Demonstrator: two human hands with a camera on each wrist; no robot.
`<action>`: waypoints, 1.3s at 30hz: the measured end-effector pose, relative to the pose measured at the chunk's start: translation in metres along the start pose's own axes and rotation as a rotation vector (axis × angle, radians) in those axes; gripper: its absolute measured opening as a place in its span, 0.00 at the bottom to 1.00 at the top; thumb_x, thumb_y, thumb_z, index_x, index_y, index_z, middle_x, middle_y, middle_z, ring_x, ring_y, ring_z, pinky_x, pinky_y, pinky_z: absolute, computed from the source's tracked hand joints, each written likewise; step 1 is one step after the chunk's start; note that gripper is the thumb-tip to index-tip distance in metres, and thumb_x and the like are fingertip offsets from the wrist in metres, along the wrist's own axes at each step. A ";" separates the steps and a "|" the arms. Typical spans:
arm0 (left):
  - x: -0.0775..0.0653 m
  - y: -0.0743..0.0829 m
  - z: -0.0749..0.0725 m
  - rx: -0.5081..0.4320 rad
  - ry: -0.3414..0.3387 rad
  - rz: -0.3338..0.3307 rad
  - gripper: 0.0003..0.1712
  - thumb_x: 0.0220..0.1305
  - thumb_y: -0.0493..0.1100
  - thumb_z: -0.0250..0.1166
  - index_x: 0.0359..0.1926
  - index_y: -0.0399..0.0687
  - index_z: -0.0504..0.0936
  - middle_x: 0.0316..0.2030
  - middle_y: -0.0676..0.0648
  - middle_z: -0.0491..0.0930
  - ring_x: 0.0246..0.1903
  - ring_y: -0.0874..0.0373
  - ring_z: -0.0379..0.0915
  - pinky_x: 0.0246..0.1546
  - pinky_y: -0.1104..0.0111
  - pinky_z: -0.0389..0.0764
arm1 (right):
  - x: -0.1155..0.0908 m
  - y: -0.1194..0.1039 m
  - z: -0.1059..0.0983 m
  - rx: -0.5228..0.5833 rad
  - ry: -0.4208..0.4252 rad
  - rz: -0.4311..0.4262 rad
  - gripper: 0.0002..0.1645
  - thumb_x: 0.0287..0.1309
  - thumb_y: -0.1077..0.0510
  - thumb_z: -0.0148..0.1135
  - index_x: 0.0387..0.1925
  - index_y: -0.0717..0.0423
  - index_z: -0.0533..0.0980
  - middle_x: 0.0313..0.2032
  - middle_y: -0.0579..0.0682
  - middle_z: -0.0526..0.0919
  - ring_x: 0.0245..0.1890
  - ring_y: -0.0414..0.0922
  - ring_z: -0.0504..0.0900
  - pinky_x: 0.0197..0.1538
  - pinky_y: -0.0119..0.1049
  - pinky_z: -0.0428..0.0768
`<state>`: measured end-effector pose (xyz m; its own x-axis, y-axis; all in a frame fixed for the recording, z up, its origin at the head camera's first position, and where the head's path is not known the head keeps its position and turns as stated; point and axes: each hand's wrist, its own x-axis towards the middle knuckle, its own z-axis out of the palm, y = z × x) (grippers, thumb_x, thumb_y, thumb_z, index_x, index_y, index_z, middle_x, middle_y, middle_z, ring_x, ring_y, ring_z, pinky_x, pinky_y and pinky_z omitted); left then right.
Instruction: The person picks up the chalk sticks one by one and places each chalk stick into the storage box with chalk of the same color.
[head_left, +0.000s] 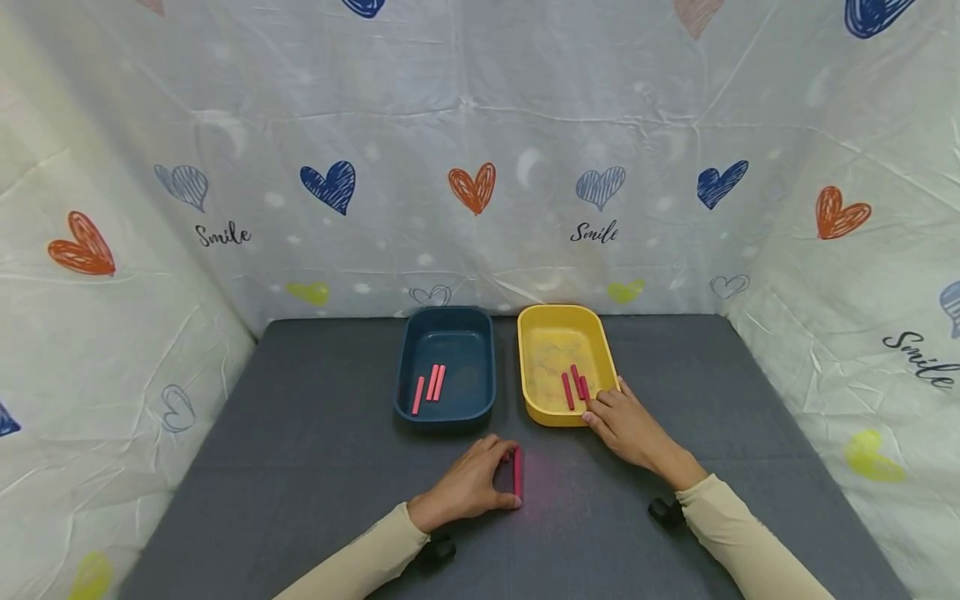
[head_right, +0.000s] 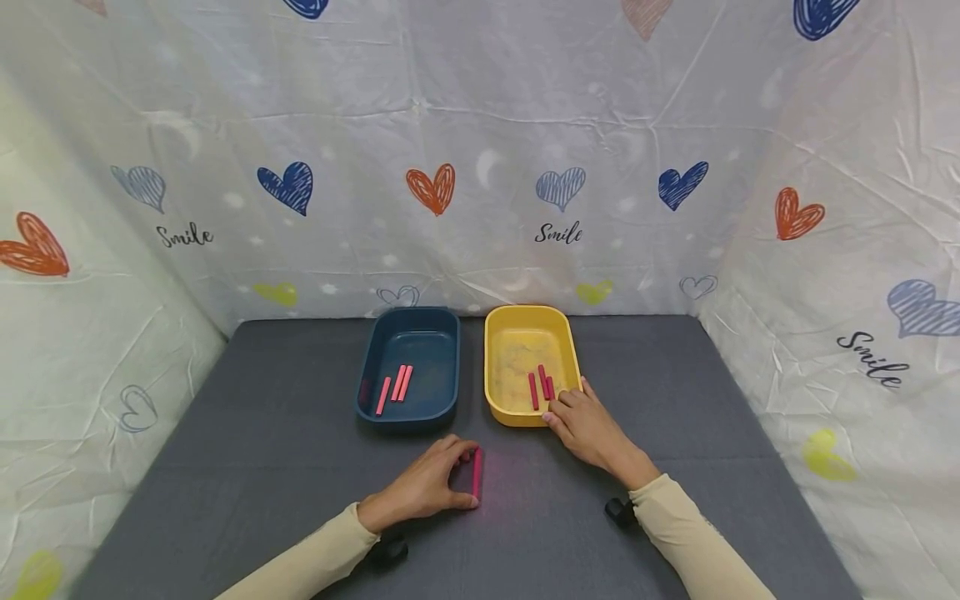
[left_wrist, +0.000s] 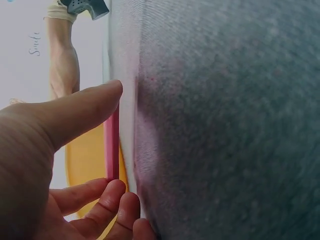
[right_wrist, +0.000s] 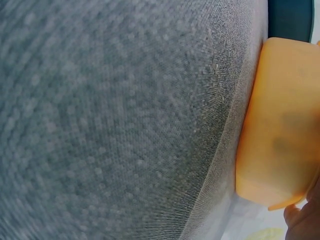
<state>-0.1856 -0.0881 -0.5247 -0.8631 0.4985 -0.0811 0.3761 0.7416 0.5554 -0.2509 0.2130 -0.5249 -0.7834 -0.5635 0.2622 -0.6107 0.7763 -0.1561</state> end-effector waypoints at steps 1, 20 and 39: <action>-0.001 0.000 -0.001 -0.004 0.001 -0.001 0.45 0.46 0.58 0.78 0.64 0.48 0.72 0.47 0.53 0.74 0.46 0.62 0.68 0.49 0.64 0.77 | 0.000 0.000 0.000 0.000 0.000 -0.001 0.12 0.72 0.47 0.51 0.37 0.47 0.77 0.37 0.46 0.78 0.46 0.48 0.77 0.72 0.64 0.56; -0.006 0.018 -0.027 -0.057 0.089 0.013 0.45 0.49 0.52 0.78 0.67 0.50 0.69 0.51 0.49 0.74 0.49 0.59 0.68 0.49 0.63 0.79 | -0.003 -0.001 0.004 0.015 0.015 -0.015 0.10 0.71 0.49 0.53 0.36 0.47 0.77 0.36 0.46 0.77 0.44 0.47 0.77 0.70 0.65 0.58; 0.012 0.032 -0.059 -0.117 0.167 0.004 0.47 0.50 0.52 0.78 0.69 0.52 0.66 0.54 0.47 0.72 0.54 0.54 0.69 0.52 0.60 0.79 | 0.001 0.001 0.003 -0.011 0.031 -0.023 0.11 0.71 0.49 0.53 0.34 0.46 0.76 0.34 0.45 0.77 0.43 0.47 0.77 0.70 0.66 0.58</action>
<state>-0.2034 -0.0850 -0.4588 -0.9092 0.4128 0.0546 0.3465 0.6773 0.6490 -0.2521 0.2123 -0.5275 -0.7651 -0.5723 0.2950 -0.6271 0.7664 -0.1395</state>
